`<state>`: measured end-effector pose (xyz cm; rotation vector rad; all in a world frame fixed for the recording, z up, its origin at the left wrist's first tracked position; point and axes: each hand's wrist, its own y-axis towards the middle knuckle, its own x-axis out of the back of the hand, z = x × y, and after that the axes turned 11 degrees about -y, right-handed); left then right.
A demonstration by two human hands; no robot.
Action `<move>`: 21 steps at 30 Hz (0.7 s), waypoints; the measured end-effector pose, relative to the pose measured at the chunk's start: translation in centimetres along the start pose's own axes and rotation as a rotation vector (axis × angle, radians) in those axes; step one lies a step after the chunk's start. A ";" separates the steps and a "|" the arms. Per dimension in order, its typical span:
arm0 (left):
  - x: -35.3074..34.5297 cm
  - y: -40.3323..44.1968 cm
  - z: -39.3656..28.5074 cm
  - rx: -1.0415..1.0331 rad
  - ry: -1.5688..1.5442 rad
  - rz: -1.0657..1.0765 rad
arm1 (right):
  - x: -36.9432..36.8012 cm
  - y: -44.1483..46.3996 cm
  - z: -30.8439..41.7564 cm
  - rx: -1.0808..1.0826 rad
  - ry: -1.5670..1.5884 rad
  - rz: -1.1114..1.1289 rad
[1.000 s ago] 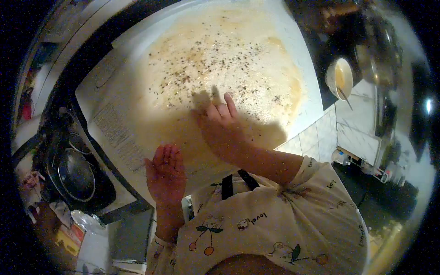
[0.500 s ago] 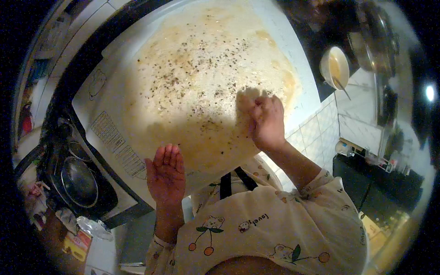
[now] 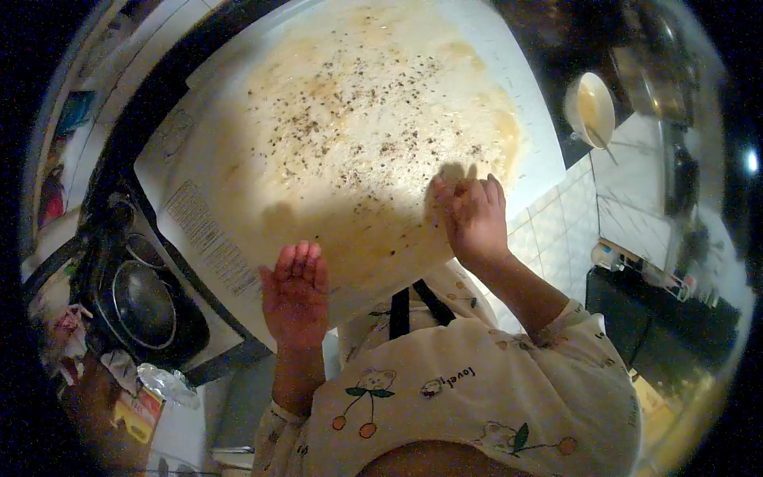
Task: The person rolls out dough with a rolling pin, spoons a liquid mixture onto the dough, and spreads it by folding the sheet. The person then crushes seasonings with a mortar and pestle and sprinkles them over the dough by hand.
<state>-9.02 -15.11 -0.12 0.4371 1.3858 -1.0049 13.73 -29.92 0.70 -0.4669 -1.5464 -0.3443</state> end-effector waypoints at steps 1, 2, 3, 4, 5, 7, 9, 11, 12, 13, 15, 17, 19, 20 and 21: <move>-0.2 0.1 0.1 -0.002 0.011 0.024 | 0.1 -0.4 0.4 0.008 0.023 0.003; -0.3 0.1 0.2 -0.002 0.021 0.049 | 0.3 -0.8 0.7 0.015 0.044 0.004; -0.2 -0.1 0.1 -0.006 0.040 0.043 | 0.4 -1.2 1.0 0.022 0.065 0.005; 0.1 -0.2 0.0 -0.011 0.058 0.035 | 0.4 -1.8 1.2 0.025 0.095 0.010; 0.2 -0.4 0.0 -0.015 0.076 0.027 | 0.2 -2.3 1.5 0.028 0.125 0.016; 0.0 -0.6 0.0 -0.003 0.053 0.012 | 0.5 -2.9 1.9 0.028 0.168 0.057; -0.1 -0.9 0.0 0.004 0.041 -0.004 | 1.3 -3.1 2.4 0.023 0.196 0.129; 0.1 -1.1 0.0 0.007 0.039 -0.018 | 0.3 -3.2 3.1 0.022 0.184 0.066; 0.2 -1.1 -0.1 0.018 0.054 0.006 | 0.0 -3.0 3.7 0.018 0.157 0.061; 0.5 -1.1 -0.1 0.028 0.069 0.029 | 0.2 -2.7 4.1 0.015 0.132 0.057; 0.3 -1.4 0.0 0.028 0.080 0.018 | 0.8 -2.9 4.4 0.068 0.183 0.241; -0.1 -1.9 0.0 0.016 0.071 -0.045 | -0.4 -3.2 5.1 0.100 0.190 0.151; -0.1 -2.2 -0.1 0.027 0.077 -0.059 | -0.4 -2.6 5.2 0.086 0.215 0.030; 0.0 -2.4 -0.2 0.030 0.078 -0.068 | -0.8 -1.8 5.1 0.049 0.243 -0.002; -0.1 -2.6 -0.2 0.029 0.080 -0.066 | -1.5 -0.6 5.2 0.012 0.272 -0.033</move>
